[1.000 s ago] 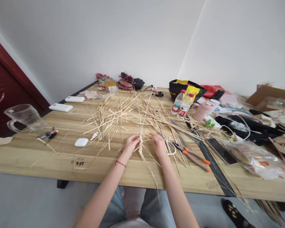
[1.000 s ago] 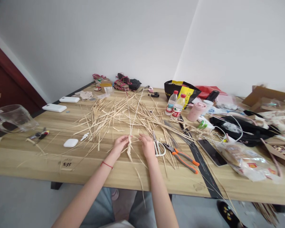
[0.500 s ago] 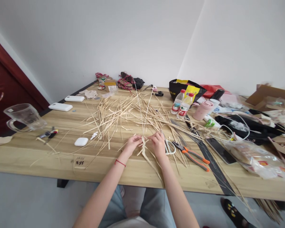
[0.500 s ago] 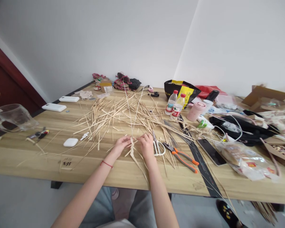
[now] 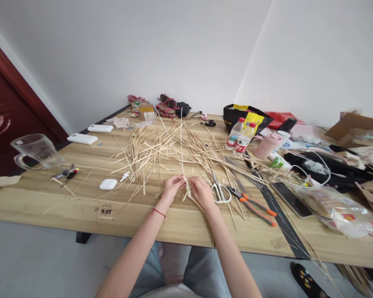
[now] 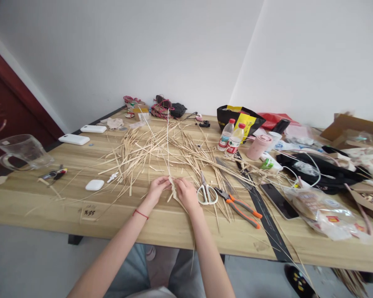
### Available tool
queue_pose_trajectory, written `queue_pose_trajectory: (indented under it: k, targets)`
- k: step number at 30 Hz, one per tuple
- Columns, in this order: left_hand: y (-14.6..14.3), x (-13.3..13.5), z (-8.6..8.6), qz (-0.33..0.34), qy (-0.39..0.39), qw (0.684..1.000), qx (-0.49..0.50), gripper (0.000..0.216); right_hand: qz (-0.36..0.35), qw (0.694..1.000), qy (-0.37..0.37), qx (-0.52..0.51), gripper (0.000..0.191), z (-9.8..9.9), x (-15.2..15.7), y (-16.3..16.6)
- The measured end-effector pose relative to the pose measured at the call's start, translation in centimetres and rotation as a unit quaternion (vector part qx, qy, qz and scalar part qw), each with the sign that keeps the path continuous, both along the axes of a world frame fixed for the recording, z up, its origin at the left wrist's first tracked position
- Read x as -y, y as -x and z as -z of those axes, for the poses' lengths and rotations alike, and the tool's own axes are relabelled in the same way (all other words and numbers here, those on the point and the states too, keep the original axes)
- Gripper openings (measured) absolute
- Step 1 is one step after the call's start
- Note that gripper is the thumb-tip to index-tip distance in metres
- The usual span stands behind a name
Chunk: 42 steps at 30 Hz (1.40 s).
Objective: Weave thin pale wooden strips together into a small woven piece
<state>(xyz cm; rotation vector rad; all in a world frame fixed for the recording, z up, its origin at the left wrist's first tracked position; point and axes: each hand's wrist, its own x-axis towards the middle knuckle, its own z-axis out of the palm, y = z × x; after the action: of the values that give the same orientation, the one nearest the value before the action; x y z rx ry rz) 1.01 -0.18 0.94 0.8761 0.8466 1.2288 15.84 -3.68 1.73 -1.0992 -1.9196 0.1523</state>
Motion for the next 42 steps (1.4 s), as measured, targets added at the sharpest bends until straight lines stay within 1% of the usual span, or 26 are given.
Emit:
queue_pose_trajectory:
  k: [4, 7, 12, 15, 18, 21, 23, 25, 27, 28, 31, 33, 35, 37, 40, 42]
  targets:
    - [0.2, -0.1, 0.2, 0.012, -0.001, 1.000, 0.003, 0.029, -0.018, 0.999, 0.023, -0.020, 0.030, -0.8, 0.5, 0.2]
    - [0.4, -0.2, 0.2, 0.011, -0.011, 1.000, -0.008, 0.028, -0.046, 0.998, 0.038, -0.023, 0.035, -1.3, 0.8, 0.2]
    - [0.3, -0.2, 0.1, -0.043, -0.021, 0.999, 0.001, 0.031, -0.079, 0.996, 0.035, -0.015, 0.038, -1.5, 1.0, 0.5]
    - [0.2, -0.2, 0.1, -0.071, -0.024, 0.997, 0.012, 0.032, -0.083, 0.996, 0.026, -0.007, 0.032, -1.0, 0.8, 0.9]
    - [0.1, -0.2, 0.2, -0.076, -0.032, 0.997, 0.006, 0.031, -0.072, 0.997, 0.024, -0.020, 0.026, -0.4, 0.6, 1.2]
    - [0.1, -0.3, 0.2, -0.078, -0.033, 0.996, 0.003, 0.030, -0.053, 0.996, 0.011, -0.064, 0.021, -0.1, 0.4, 1.1]
    - [0.1, -0.4, 0.2, -0.093, -0.032, 0.995, 0.011, 0.029, -0.043, 0.994, 0.003, -0.104, 0.015, -0.2, 0.3, 1.1]
    - [0.3, -0.5, 0.3, -0.117, -0.033, 0.992, 0.022, 0.028, -0.056, 0.986, 0.018, -0.158, 0.009, -0.6, 0.3, 1.2]
    - [0.5, -0.6, 0.3, -0.144, -0.036, 0.988, 0.033, 0.028, -0.104, 0.966, 0.059, -0.230, 0.006, -0.9, 0.2, 1.4]
    - [0.6, -0.7, 0.3, -0.157, -0.038, 0.986, 0.038, 0.028, -0.133, 0.950, 0.082, -0.270, 0.005, -1.1, 0.2, 1.5]
    - [1.0, -1.0, 0.3, -0.188, -0.039, 0.980, 0.057, 0.029, -0.204, 0.889, 0.158, -0.378, 0.008, -1.3, 0.2, 1.7]
    - [1.2, -1.1, 0.3, -0.201, -0.038, 0.977, 0.064, 0.030, -0.236, 0.850, 0.216, -0.419, 0.011, -1.3, 0.4, 1.6]
    - [1.4, -1.2, 0.3, -0.210, -0.040, 0.975, 0.063, 0.030, -0.265, 0.814, 0.282, -0.433, 0.013, -1.3, 0.6, 1.3]
    - [1.6, -1.2, 0.3, -0.216, -0.042, 0.974, 0.061, 0.030, -0.300, 0.780, 0.347, -0.425, 0.016, -1.3, 0.8, 0.9]
    - [1.7, -1.2, 0.2, -0.213, -0.044, 0.974, 0.060, 0.029, -0.356, 0.733, 0.432, -0.387, 0.021, -1.2, 1.1, 0.4]
    - [1.7, -1.3, 0.3, -0.209, -0.047, 0.975, 0.058, 0.029, -0.386, 0.708, 0.471, -0.358, 0.025, -1.0, 1.1, 0.2]
